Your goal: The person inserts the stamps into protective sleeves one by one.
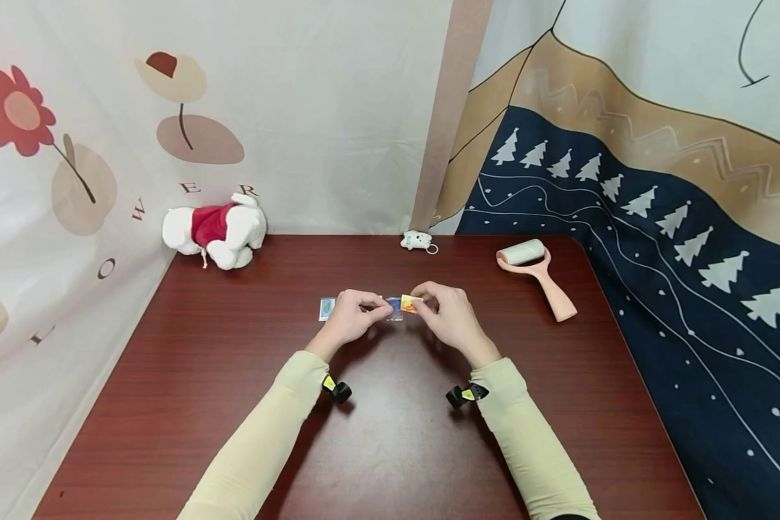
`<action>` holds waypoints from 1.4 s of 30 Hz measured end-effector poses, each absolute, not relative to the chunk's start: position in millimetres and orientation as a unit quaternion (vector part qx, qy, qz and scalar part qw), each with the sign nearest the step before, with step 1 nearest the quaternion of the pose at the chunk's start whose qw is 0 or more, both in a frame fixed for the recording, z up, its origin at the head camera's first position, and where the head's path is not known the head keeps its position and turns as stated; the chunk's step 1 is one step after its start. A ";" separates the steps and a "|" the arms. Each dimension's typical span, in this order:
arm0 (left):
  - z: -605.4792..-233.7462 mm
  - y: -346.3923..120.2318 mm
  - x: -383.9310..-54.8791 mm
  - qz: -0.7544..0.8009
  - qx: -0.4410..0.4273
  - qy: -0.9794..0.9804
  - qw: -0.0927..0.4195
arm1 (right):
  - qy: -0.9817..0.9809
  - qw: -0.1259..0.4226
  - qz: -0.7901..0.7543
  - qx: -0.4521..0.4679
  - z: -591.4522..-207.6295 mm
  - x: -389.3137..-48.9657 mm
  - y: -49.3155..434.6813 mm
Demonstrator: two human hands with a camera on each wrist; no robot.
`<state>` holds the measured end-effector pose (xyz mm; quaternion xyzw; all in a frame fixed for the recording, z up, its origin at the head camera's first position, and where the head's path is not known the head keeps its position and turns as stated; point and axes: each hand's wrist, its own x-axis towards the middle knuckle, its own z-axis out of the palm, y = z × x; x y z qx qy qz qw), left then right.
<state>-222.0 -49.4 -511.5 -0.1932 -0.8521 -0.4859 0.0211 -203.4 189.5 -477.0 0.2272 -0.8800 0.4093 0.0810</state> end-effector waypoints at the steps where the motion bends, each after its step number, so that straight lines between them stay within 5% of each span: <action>1: -511.7 -49.4 -222.1 -0.488 -0.193 -0.851 0.022 | -0.880 0.082 0.408 0.228 -477.7 -203.7 189.4; 42: -505.7 -47.8 -223.3 -0.484 -0.205 -0.850 0.032 | -0.889 0.077 0.371 0.256 -474.2 -205.2 189.0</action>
